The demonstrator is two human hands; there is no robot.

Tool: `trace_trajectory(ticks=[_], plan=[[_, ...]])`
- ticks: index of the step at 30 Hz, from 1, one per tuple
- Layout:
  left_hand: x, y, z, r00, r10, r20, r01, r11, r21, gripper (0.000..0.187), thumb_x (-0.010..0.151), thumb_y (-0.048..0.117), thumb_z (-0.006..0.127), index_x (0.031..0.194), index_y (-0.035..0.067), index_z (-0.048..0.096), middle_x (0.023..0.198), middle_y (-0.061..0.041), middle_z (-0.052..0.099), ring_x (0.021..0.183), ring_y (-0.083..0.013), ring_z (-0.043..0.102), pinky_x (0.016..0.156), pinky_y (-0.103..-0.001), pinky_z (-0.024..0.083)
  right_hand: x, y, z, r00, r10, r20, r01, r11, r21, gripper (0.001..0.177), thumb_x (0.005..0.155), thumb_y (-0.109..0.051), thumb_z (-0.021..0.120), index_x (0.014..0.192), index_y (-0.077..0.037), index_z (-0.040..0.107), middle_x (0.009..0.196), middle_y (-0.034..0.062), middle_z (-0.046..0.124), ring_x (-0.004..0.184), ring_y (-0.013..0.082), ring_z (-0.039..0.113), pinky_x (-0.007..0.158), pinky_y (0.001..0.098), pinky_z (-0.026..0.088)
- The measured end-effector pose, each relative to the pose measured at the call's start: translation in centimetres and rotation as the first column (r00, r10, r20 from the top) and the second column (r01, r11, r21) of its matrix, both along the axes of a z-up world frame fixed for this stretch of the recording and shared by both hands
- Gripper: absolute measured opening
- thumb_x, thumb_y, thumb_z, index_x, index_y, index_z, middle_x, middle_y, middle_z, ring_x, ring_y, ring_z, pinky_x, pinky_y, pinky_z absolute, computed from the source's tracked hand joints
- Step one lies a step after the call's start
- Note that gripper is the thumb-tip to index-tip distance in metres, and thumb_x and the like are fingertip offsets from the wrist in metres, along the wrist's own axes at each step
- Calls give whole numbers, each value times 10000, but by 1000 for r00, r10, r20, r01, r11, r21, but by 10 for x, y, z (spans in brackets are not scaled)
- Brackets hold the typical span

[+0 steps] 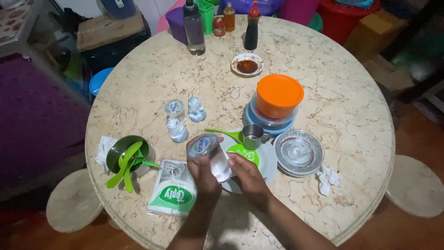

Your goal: The person wipes several small containers and a glass with a white wipe on a round table, then stacks them. The person also wipes a metal cup and places it on a plate. The person handles multiple small containers one at a time, wiping each before stacking them.

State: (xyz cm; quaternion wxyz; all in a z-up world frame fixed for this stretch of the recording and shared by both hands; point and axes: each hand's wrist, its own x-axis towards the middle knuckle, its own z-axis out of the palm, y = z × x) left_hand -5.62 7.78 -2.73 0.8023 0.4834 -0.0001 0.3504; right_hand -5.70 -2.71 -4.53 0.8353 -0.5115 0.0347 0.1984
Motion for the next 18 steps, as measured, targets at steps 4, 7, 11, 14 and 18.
trace_trajectory(ticks=[4, 7, 11, 14, 18], plan=[[-1, 9, -8, 980, -91, -179, 104, 993, 64, 504, 849, 391, 726, 1182, 44, 576, 1030, -151, 701, 913, -222, 669, 826, -312, 532, 1, -10, -5, 961, 161, 225, -142, 985, -101, 405, 946, -200, 651, 1313, -28, 647, 1102, 41, 684, 972, 116, 620, 797, 250, 501], [-5, 11, 8, 970, -166, -176, 200, 961, 193, 520, 922, 501, 584, 1179, 49, 599, 1009, -75, 647, 922, -175, 614, 828, -307, 492, -2, -12, -1, 938, 207, 277, -166, 972, -165, 595, 825, -212, 787, 1363, -25, 614, 1060, 17, 634, 872, 76, 571, 688, 211, 451], [-9, 15, 9, 975, -167, -145, 213, 887, 410, 610, 1022, 527, 357, 1224, 0, 586, 1061, -147, 649, 1003, -273, 640, 866, -392, 521, -2, -18, 11, 892, 259, 369, -128, 930, -343, 766, 701, -498, 842, 1293, -39, 679, 1140, 21, 693, 986, 110, 584, 846, 252, 474], [-12, 21, -53, 983, -45, -177, 133, 840, 525, 773, 1061, 587, 317, 1460, -74, 364, 1460, -270, 457, 1411, -359, 468, 1169, -427, 378, 0, -20, 4, 888, 211, 409, -14, 900, -435, 552, 729, -353, 825, 1193, -73, 721, 1055, 15, 750, 928, 102, 627, 801, 260, 516], [-5, 2, 1, 923, -257, -287, 281, 958, 48, 740, 878, 618, 597, 1307, 16, 556, 1166, -159, 694, 1055, -267, 678, 889, -358, 555, -1, -16, 12, 844, 26, 536, 355, 723, -593, 469, 661, -334, 931, 1046, -139, 746, 787, -53, 709, 666, 52, 538, 600, 228, 461]])
